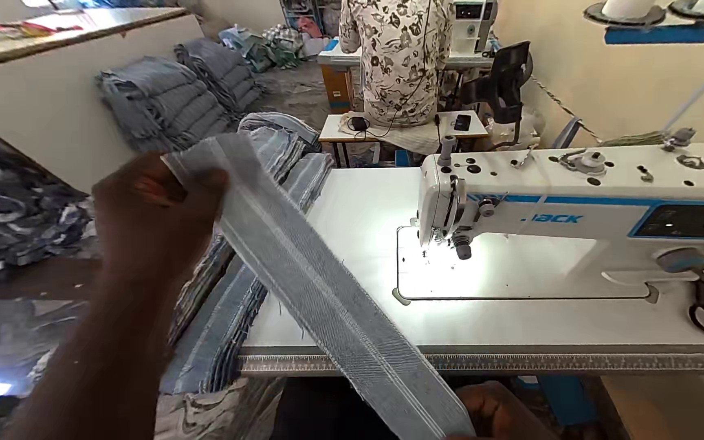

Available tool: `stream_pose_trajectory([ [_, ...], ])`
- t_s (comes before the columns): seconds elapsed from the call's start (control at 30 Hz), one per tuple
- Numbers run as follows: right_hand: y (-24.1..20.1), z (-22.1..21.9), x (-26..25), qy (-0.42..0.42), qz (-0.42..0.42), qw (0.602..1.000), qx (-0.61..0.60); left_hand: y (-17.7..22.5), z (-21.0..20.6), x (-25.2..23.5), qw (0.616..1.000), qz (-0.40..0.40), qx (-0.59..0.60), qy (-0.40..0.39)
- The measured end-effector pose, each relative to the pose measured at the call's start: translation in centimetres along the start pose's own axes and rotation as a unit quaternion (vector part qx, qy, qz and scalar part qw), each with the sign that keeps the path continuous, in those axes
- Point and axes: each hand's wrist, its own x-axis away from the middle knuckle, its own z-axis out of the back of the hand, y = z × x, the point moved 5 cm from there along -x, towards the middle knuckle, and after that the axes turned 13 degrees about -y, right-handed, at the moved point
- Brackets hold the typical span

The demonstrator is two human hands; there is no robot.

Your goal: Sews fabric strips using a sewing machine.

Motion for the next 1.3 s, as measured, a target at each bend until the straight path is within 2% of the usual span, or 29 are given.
stream_pose_trajectory([
  [0.03, 0.6, 0.5, 0.5, 0.031, -0.105, 0.977, 0.183, -0.5, -0.3, 0.9, 0.998, 0.033, -0.040, -0.022],
  [0.07, 0.5, 0.8, 0.6, 0.028, -0.203, 0.922, 0.329, 0.0, -1.4, 2.4, 0.995, 0.043, -0.053, -0.067],
  [0.1, 0.1, 1.0, 0.6, 0.028, -0.244, 0.886, 0.394, 1.1, -3.3, 4.5, 0.990, 0.026, -0.032, -0.134],
  [0.13, -0.8, 1.2, 0.3, 0.056, -0.217, 0.884, 0.409, 2.5, -5.6, 7.0, 0.976, -0.015, 0.018, -0.216],
  [0.17, -1.9, 1.4, -0.3, 0.099, -0.140, 0.907, 0.385, 4.0, -8.1, 9.6, 0.944, -0.061, 0.093, -0.310],
  [0.2, -2.9, 1.5, -1.2, 0.138, -0.031, 0.940, 0.310, 5.7, -10.5, 11.8, 0.899, -0.108, 0.163, -0.392],
  [0.23, -3.5, 1.3, -2.3, 0.149, 0.069, 0.963, 0.212, 7.3, -12.4, 13.2, 0.863, -0.156, 0.206, -0.434],
  [0.27, -3.7, 0.9, -3.3, 0.156, 0.128, 0.970, 0.135, 8.3, -13.8, 13.7, 0.856, -0.184, 0.224, -0.428],
  [0.3, -3.7, 0.5, -4.0, 0.171, 0.149, 0.970, 0.085, 8.6, -14.7, 13.5, 0.873, -0.181, 0.228, -0.391],
  [0.37, -3.0, 0.0, -4.7, 0.185, 0.165, 0.968, 0.035, 7.6, -15.8, 11.7, 0.903, -0.113, 0.260, -0.322],
  [0.43, -2.3, 0.5, -4.7, 0.183, 0.161, 0.969, 0.037, 6.3, -16.4, 10.7, 0.899, -0.057, 0.304, -0.309],
  [0.53, -3.4, 2.1, -4.3, 0.272, 0.125, 0.950, 0.087, 6.0, -16.6, 11.6, 0.878, -0.043, 0.346, -0.328],
  [0.6, -4.8, 2.7, -4.4, 0.308, 0.115, 0.942, 0.063, 6.2, -16.6, 12.4, 0.872, -0.041, 0.366, -0.321],
  [0.7, -6.3, 3.2, -4.7, 0.306, 0.135, 0.941, 0.053, 6.5, -16.3, 12.8, 0.880, -0.036, 0.376, -0.288],
  [0.87, -7.9, 3.2, -5.0, 0.283, 0.202, 0.925, 0.152, 6.8, -15.0, 12.8, 0.897, -0.075, 0.357, -0.249],
  [1.03, -8.2, 3.2, -4.7, 0.188, 0.243, 0.936, 0.173, 6.4, -14.8, 13.2, 0.843, -0.063, 0.461, -0.269],
  [1.07, -8.2, 3.2, -4.7, 0.176, 0.246, 0.939, 0.163, 6.6, -14.8, 13.3, 0.841, -0.053, 0.467, -0.268],
  [1.13, -7.9, 3.3, -4.9, 0.162, 0.244, 0.947, 0.130, 7.2, -14.9, 13.4, 0.863, -0.046, 0.436, -0.252],
  [1.2, -7.7, 3.4, -5.3, 0.180, 0.211, 0.953, 0.120, 7.7, -14.7, 13.4, 0.882, -0.052, 0.401, -0.243],
  [1.3, -8.0, 3.3, -5.5, 0.255, 0.162, 0.939, 0.164, 8.2, -14.7, 13.4, 0.896, -0.071, 0.370, -0.235],
])
